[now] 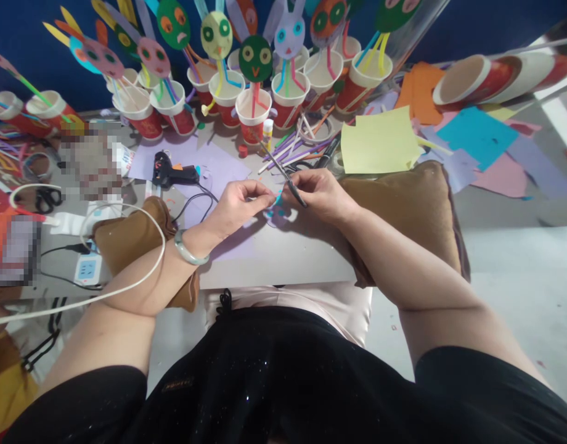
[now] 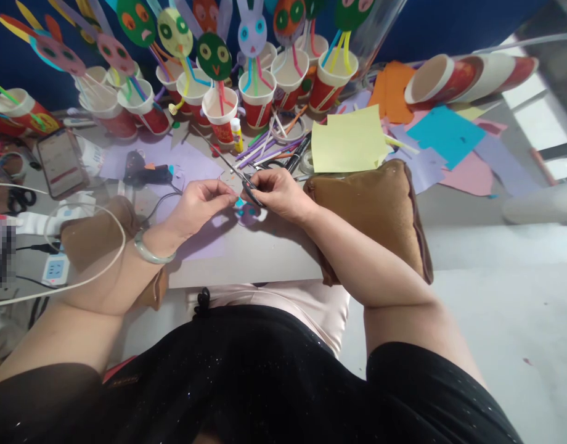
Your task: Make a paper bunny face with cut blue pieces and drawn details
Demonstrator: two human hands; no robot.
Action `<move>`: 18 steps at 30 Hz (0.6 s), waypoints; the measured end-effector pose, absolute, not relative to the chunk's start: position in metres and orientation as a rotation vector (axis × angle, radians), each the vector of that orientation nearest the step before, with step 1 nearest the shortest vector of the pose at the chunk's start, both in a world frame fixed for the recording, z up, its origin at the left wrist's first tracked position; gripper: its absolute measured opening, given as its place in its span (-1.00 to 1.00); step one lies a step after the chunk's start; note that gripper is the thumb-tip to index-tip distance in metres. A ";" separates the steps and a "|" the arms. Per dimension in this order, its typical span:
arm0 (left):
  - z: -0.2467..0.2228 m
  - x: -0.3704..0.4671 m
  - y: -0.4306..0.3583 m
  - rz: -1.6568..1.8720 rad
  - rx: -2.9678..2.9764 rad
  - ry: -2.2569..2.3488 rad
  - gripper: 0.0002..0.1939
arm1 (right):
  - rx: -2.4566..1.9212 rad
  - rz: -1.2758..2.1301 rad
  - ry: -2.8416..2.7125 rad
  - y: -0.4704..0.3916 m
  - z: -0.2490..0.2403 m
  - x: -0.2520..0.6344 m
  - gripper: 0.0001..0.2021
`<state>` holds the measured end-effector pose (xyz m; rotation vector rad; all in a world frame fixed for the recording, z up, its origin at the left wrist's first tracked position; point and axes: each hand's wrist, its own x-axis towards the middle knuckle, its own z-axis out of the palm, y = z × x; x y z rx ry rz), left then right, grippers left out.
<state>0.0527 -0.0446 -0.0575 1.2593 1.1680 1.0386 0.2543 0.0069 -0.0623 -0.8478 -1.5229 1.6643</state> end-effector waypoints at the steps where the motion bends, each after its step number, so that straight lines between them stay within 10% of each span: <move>1: -0.057 0.053 -0.045 1.026 1.260 1.171 -0.78 | -0.843 1.672 -1.528 0.005 -0.062 0.253 -0.56; 18: -0.059 0.055 -0.046 1.063 1.247 1.149 -0.82 | -0.814 1.732 -1.461 0.000 -0.060 0.250 -0.49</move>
